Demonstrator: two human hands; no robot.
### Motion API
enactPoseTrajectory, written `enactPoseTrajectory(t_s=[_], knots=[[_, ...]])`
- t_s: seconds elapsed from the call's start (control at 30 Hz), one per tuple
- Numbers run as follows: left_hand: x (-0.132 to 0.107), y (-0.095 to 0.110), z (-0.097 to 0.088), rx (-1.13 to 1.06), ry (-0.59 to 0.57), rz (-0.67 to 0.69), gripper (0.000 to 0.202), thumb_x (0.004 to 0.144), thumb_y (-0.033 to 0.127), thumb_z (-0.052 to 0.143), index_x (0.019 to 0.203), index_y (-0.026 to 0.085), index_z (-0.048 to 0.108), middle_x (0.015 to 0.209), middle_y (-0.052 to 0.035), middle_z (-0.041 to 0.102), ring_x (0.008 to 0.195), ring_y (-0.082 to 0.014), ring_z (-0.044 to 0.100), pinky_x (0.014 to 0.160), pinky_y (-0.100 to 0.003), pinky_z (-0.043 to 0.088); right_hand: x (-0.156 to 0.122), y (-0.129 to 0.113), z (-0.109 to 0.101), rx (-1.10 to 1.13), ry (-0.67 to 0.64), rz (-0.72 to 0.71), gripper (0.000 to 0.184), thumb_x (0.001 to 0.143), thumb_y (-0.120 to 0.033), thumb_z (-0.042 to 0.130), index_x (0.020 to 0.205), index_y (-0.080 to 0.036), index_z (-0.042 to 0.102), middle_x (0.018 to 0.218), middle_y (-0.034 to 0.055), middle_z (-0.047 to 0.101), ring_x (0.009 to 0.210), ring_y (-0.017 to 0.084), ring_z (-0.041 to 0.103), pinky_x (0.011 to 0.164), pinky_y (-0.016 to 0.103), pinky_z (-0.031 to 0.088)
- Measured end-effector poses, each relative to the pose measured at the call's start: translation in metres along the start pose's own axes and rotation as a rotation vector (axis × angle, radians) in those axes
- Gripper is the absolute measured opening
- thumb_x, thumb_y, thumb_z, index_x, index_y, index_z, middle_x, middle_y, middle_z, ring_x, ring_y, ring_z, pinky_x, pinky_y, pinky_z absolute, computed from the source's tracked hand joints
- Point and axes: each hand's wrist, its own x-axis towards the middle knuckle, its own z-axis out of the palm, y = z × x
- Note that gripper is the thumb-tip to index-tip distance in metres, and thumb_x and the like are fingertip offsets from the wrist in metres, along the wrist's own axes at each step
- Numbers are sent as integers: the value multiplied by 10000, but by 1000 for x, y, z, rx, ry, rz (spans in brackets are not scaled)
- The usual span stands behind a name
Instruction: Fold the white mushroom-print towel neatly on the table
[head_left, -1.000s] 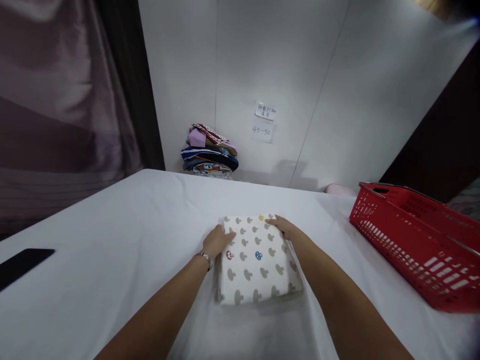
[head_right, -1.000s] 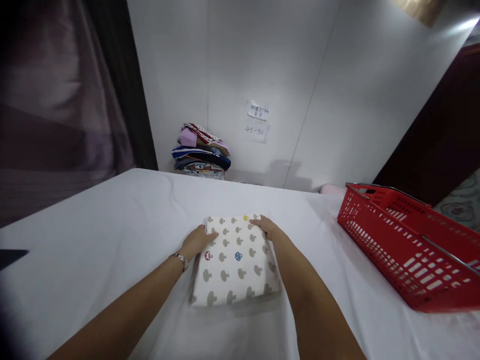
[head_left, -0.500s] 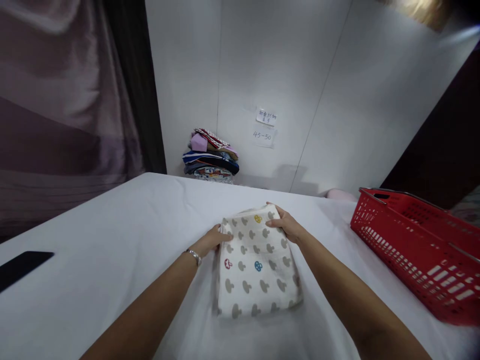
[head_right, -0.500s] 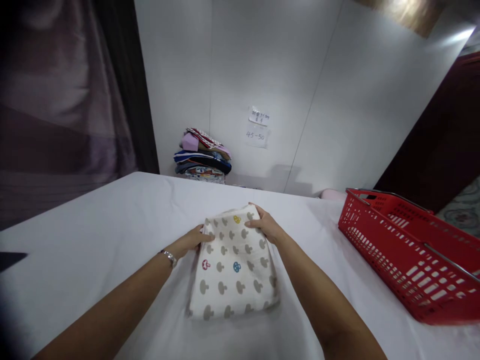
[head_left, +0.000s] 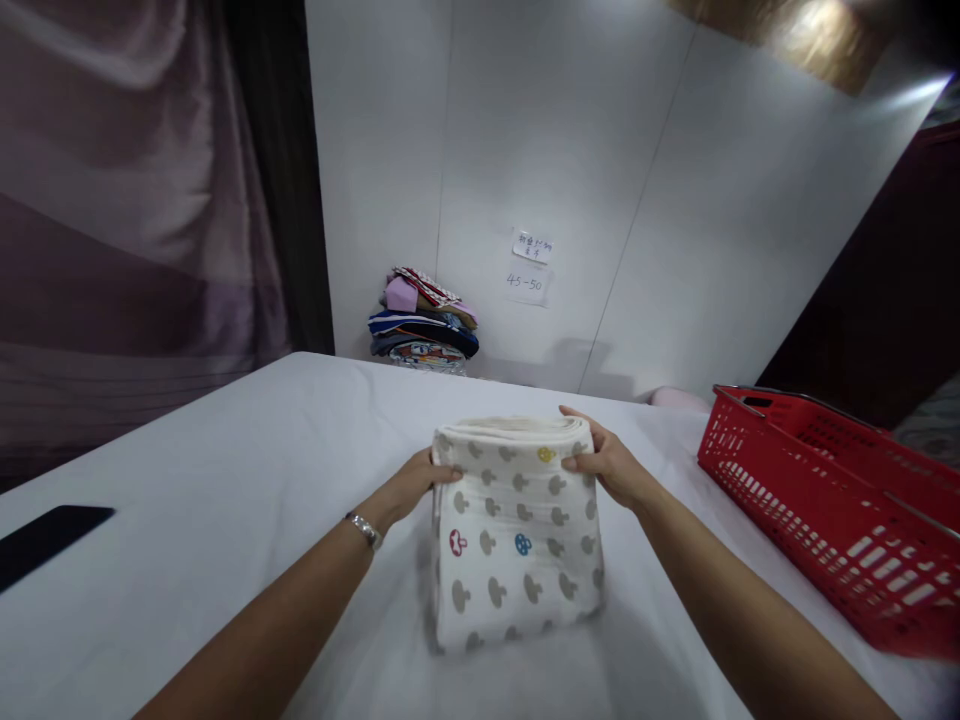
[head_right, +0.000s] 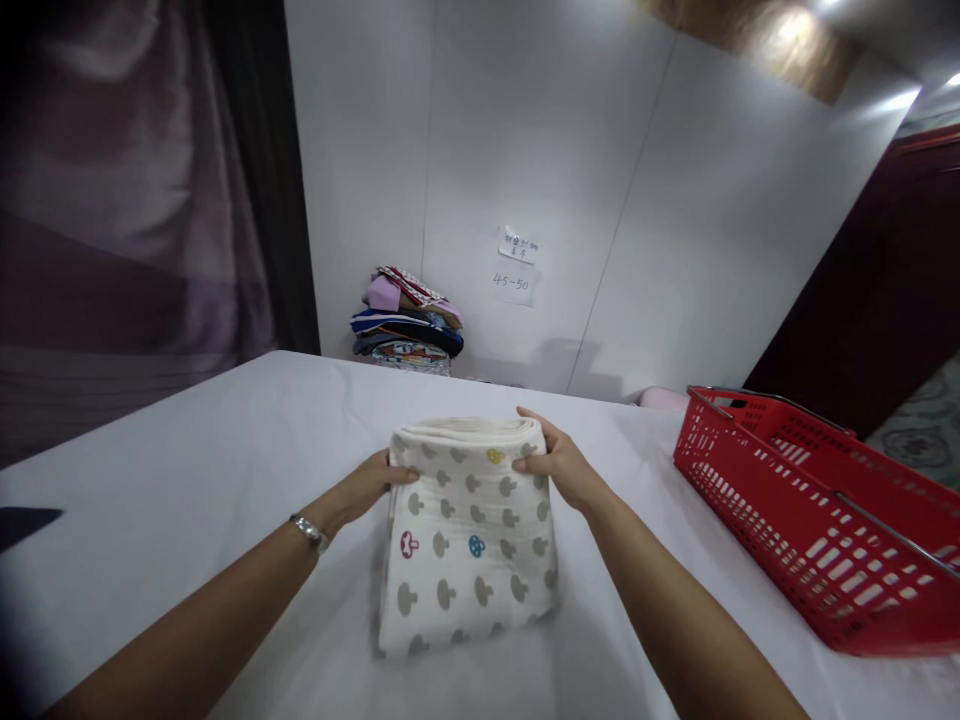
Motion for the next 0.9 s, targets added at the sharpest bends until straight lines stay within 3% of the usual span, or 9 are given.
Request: enactPoseTrajectory(t_s=[0.17, 0.23, 0.3, 0.37, 0.43, 0.57, 0.63, 0.73, 0.9], knots=[[20, 67, 3, 208, 274, 408, 575, 566, 232, 693, 1113, 120, 555, 1084, -75, 642, 981, -229, 590, 877, -375, 461, 28, -31, -23, -110, 146, -169, 874, 529, -145, 732, 1332, -201, 393, 1113, 42, 620, 984, 196, 571, 879, 340, 444], [25, 94, 4, 364, 337, 603, 513, 616, 260, 670, 1099, 127, 562, 1075, -74, 639, 982, -215, 578, 882, -364, 450, 38, -45, -27, -185, 186, -278, 888, 544, -175, 736, 1350, -195, 364, 1071, 38, 630, 948, 191, 579, 859, 346, 457], [23, 106, 3, 506, 403, 751, 420, 685, 281, 614, 1080, 146, 568, 1112, -74, 615, 1040, -207, 546, 920, -360, 421, 38, -50, -28, -315, 233, -399, 858, 569, -205, 734, 1346, -193, 372, 1072, 43, 624, 944, 195, 576, 867, 363, 452], [13, 94, 2, 644, 452, 823, 340, 716, 298, 586, 1032, 173, 582, 1159, -70, 586, 1113, -206, 498, 972, -361, 375, 28, -38, -26, -488, 276, -502, 734, 610, -226, 713, 1294, -201, 448, 1110, 55, 610, 995, 209, 559, 911, 380, 422], [-3, 58, 0, 790, 439, 812, 271, 714, 313, 596, 958, 198, 600, 1178, -63, 574, 1166, -211, 456, 1015, -366, 325, 7, -6, -23, -658, 279, -549, 520, 677, -246, 662, 1185, -220, 552, 1151, 62, 596, 1064, 224, 531, 955, 392, 387], [-45, -34, 3, 1045, 126, 648, 180, 763, 294, 559, 927, 250, 619, 1122, -41, 616, 1171, -207, 452, 1023, -379, 292, -51, 88, -19, -860, 70, -497, 327, 764, -263, 583, 1089, -238, 611, 1106, 82, 629, 1065, 240, 549, 939, 420, 411], [-62, -62, 7, 1114, -18, 579, 182, 791, 270, 531, 950, 266, 620, 1123, -35, 616, 1180, -205, 443, 1032, -387, 272, -77, 126, -18, -931, -77, -454, 342, 781, -229, 550, 1118, -259, 593, 1120, 66, 628, 1081, 234, 545, 936, 421, 421], [-77, -73, 12, 1161, -97, 515, 263, 812, 175, 469, 1013, 273, 607, 1187, -26, 582, 1231, -198, 389, 1050, -398, 250, -100, 152, -18, -975, -66, -406, 408, 802, -156, 466, 1189, -257, 546, 1183, 56, 596, 1170, 230, 484, 972, 450, 396], [-91, -69, 10, 1109, -78, 455, 465, 765, 49, 413, 1151, 267, 554, 1330, -25, 472, 1309, -206, 283, 1049, -429, 274, -108, 145, -21, -809, -103, -337, 405, 819, -159, 450, 1198, -266, 545, 1239, 44, 560, 1250, 212, 402, 1015, 446, 365]])
